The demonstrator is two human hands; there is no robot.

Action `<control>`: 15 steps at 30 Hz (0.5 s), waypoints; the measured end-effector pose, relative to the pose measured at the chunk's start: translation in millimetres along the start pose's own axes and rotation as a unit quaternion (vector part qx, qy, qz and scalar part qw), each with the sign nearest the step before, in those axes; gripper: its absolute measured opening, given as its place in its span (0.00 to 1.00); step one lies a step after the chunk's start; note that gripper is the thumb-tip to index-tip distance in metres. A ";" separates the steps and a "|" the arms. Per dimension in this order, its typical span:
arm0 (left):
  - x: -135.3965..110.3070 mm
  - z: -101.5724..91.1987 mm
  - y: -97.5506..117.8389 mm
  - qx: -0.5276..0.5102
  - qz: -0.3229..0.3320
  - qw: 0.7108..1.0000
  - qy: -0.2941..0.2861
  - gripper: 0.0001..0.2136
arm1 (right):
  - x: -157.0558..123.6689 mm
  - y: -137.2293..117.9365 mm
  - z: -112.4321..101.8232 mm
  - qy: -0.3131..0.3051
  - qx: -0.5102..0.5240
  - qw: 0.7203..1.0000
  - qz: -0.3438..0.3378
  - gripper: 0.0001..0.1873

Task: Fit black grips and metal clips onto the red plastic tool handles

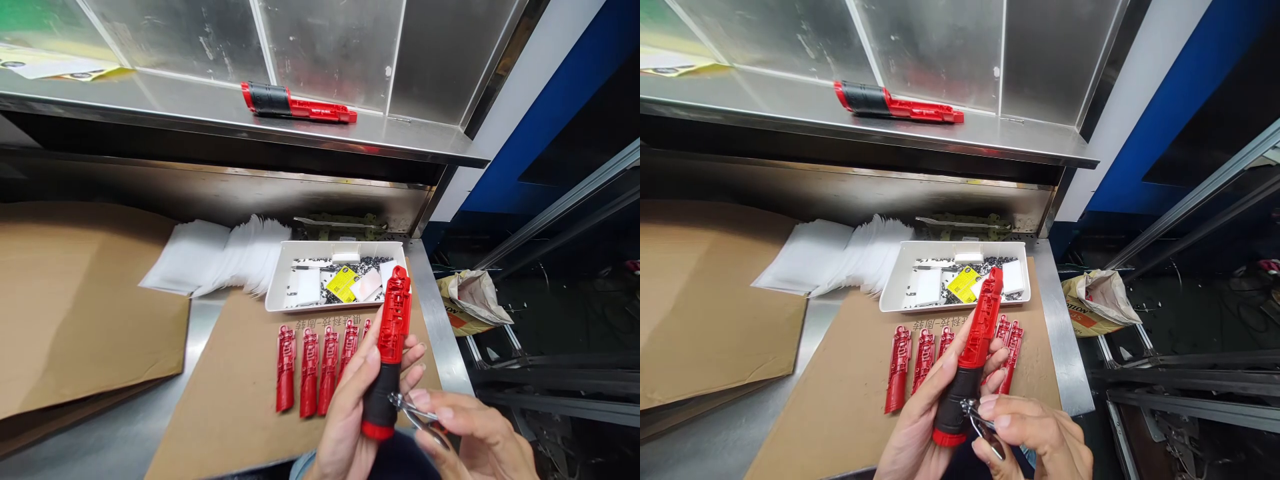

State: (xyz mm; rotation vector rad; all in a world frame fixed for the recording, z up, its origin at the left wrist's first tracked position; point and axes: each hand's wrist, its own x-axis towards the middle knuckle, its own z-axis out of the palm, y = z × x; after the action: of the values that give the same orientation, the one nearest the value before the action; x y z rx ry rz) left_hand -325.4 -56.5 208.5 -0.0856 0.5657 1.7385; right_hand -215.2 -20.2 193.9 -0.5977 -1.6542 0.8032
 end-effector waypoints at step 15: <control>10.8 -4.9 5.5 -0.092 -0.042 0.995 0.023 0.16 | 34.2 62.1 -61.5 0.070 0.019 0.978 0.197 0.15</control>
State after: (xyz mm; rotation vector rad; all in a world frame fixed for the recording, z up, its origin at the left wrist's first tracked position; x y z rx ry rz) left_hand -334.5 -49.6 202.1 -0.2766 0.4275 1.7071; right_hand -164.8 56.8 174.8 -0.9517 -1.4068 1.0483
